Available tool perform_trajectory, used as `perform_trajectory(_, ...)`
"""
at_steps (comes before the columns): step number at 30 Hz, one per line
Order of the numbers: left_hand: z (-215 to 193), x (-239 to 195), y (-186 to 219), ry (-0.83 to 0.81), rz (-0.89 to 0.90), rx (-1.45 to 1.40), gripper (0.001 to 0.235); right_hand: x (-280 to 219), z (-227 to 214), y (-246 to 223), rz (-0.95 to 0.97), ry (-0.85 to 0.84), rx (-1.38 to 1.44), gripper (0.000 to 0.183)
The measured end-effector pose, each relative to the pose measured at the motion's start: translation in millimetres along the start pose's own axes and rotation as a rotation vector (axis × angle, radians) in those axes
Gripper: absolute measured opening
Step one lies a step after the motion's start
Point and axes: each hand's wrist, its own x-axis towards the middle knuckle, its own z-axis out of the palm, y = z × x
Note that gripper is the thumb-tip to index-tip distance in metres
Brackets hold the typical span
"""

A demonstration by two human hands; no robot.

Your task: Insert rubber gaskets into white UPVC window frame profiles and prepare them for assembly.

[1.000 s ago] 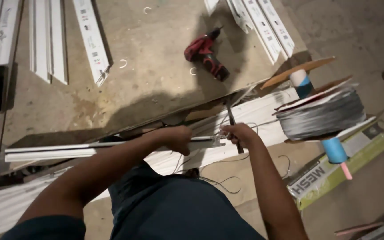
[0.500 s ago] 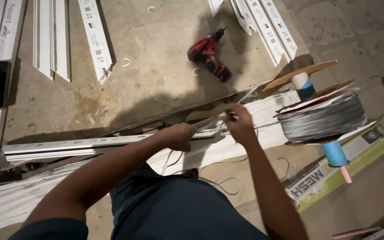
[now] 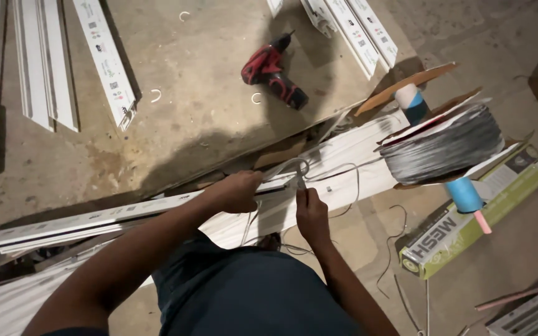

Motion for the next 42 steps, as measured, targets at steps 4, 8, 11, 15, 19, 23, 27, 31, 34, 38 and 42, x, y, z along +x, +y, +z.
perform_trajectory(4, -2.9, -6.7, 2.5, 0.034, 0.008, -0.019, 0.048, 4.7, 0.3, 6.3, -0.034, 0.002, -0.052, 0.035)
perform_trajectory(8, -13.2, -3.9, 3.9, 0.072, -0.023, 0.030, 0.045, 1.1, 18.9, 167.6, 0.246, -0.045, -0.117, 0.054)
perform_trajectory(11, -18.8, -7.8, 1.5, 0.103, 0.000, 0.020, 0.052, -21.5, 2.8, 185.1, 0.196, 0.049, -0.119, 0.047)
perform_trajectory(15, -25.3, -0.7, -1.1, -0.010, 0.007, -0.020, 0.056, -7.9, -18.0, 77.7, 0.349, -0.041, 0.387, 0.032)
perform_trajectory(19, -20.4, 13.6, -18.6, -0.299, 0.054, -0.153, 0.052, 15.5, -27.8, 5.2, 0.072, -0.236, 0.692, 0.050)
perform_trajectory(23, -8.6, 45.0, -55.5, -0.328, 0.229, -0.180, 0.052, 31.9, -26.4, 14.9, -0.031, -0.463, 0.804, 0.046)
perform_trajectory(27, -0.7, 92.2, -136.0, -0.036, 0.080, -0.166, 0.058, 35.3, -17.6, 21.1, 0.111, -0.311, 0.646, 0.021)
perform_trajectory(31, -36.6, 37.1, -180.6, 0.681, -0.152, -0.134, 0.039, 43.8, -9.2, 26.4, 0.442, -0.153, 0.629, 0.043)
perform_trajectory(34, -34.7, -19.3, -224.2, 0.713, -0.287, -0.217, 0.034, 50.5, -11.2, 41.4, 0.544, -0.213, 0.736, 0.033)
perform_trajectory(38, -4.8, -54.5, -232.7, 0.792, -0.194, -0.122, 0.029, 61.3, -15.4, 59.3, 0.601, -0.271, 0.656, 0.039)
perform_trajectory(42, 6.8, -68.9, -189.2, 0.978, -0.325, -0.149, 0.028, 71.3, -28.0, 99.0, 0.627, -0.295, 0.584, 0.049)
